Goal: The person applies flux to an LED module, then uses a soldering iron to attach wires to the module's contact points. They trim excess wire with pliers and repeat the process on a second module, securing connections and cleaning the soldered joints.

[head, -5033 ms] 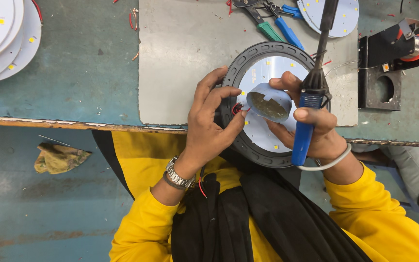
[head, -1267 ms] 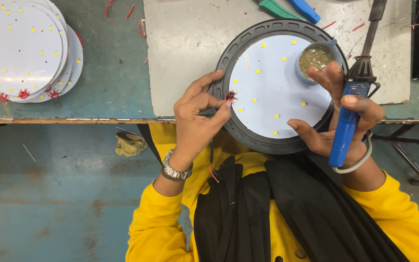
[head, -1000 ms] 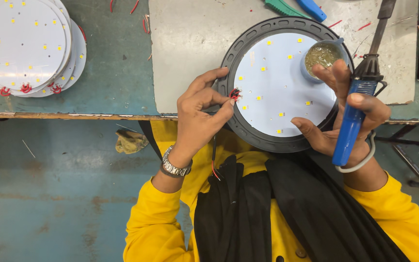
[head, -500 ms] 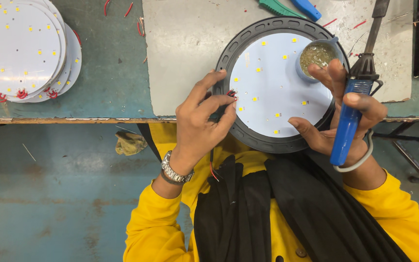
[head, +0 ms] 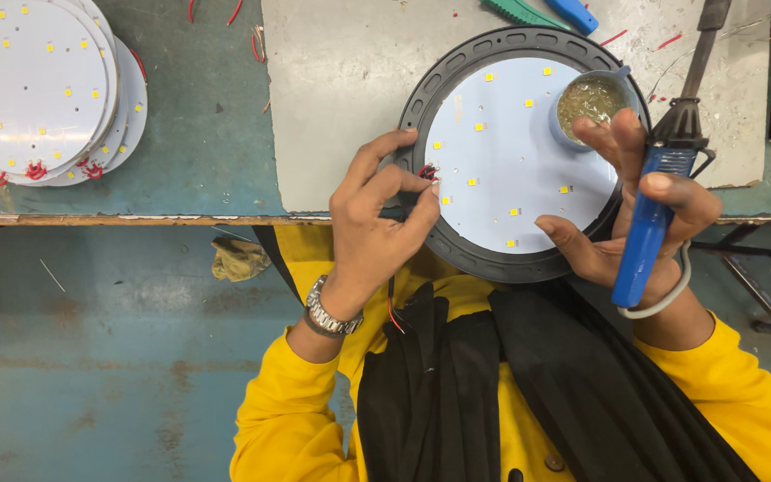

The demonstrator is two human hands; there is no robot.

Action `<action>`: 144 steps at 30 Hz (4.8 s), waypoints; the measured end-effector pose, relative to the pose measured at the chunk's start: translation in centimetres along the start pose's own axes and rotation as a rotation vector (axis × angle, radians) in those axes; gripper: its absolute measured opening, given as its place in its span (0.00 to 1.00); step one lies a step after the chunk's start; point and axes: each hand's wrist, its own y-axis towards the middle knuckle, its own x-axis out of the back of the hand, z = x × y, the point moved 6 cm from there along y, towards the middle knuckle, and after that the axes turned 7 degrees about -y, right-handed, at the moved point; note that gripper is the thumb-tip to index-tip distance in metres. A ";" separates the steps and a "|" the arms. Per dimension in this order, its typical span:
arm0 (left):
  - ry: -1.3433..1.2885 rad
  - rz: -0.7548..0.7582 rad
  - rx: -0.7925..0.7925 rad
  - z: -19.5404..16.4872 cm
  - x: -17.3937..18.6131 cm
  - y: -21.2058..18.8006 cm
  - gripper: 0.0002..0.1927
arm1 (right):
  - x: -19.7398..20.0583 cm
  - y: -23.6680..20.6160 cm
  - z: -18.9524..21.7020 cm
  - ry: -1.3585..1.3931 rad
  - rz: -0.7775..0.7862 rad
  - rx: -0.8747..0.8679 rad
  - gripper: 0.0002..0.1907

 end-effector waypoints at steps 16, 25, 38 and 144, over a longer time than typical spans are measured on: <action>-0.393 0.059 0.189 3.3 -0.4 -0.2 0.03 | 0.2 0.0 0.0 0.000 0.002 -0.007 0.42; -0.362 0.102 0.138 2.9 -0.1 -0.1 0.03 | 0.4 -0.4 -0.3 0.021 -0.013 -0.028 0.42; -0.392 0.075 0.249 2.8 -0.5 -0.7 0.02 | 0.6 -0.2 0.1 0.011 -0.015 -0.001 0.41; -0.568 -0.025 0.169 4.8 0.9 -1.1 0.04 | 1.8 0.6 -2.5 0.505 -0.237 -0.506 0.17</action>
